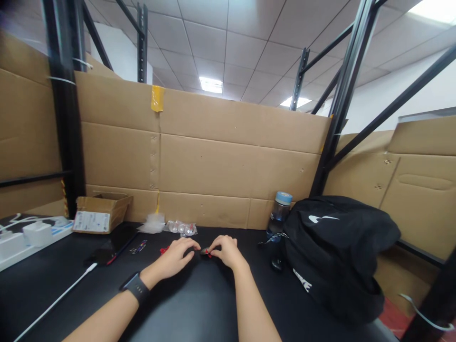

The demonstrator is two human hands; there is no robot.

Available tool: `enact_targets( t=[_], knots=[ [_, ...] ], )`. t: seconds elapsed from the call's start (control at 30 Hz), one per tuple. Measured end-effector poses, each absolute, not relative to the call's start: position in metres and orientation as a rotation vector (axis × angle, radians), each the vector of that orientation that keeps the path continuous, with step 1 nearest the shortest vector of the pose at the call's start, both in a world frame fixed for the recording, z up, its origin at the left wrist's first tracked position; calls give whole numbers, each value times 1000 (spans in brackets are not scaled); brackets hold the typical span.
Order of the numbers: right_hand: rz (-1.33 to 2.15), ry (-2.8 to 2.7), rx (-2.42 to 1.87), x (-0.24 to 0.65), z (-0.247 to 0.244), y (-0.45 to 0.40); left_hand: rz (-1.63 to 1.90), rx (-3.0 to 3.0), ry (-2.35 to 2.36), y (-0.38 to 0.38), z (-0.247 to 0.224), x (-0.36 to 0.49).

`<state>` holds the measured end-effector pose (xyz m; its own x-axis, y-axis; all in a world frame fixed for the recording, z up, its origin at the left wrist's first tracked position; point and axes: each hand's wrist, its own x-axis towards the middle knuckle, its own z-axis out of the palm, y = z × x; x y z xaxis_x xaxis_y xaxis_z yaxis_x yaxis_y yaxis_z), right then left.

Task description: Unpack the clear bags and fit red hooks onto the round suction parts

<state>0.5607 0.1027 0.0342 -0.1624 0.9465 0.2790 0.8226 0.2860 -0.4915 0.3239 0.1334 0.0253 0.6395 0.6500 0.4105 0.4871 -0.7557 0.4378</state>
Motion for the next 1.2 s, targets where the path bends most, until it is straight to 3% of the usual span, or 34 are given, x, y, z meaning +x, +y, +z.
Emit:
enact_targets(
  t=[0.37, 0.63, 0.9, 1.2],
  knots=[
    [808, -1898, -1063, 548, 37, 102, 764, 2446, 706, 141, 24, 323],
    [1008, -1896, -1066, 556, 42, 98, 698, 2637, 909, 141, 32, 315],
    [319, -1468, -1602, 602, 23, 124, 647, 2622, 1430, 173, 41, 267],
    [128, -1452, -1818, 618, 1, 126, 501, 2614, 1463, 179, 35, 255]
  ],
)
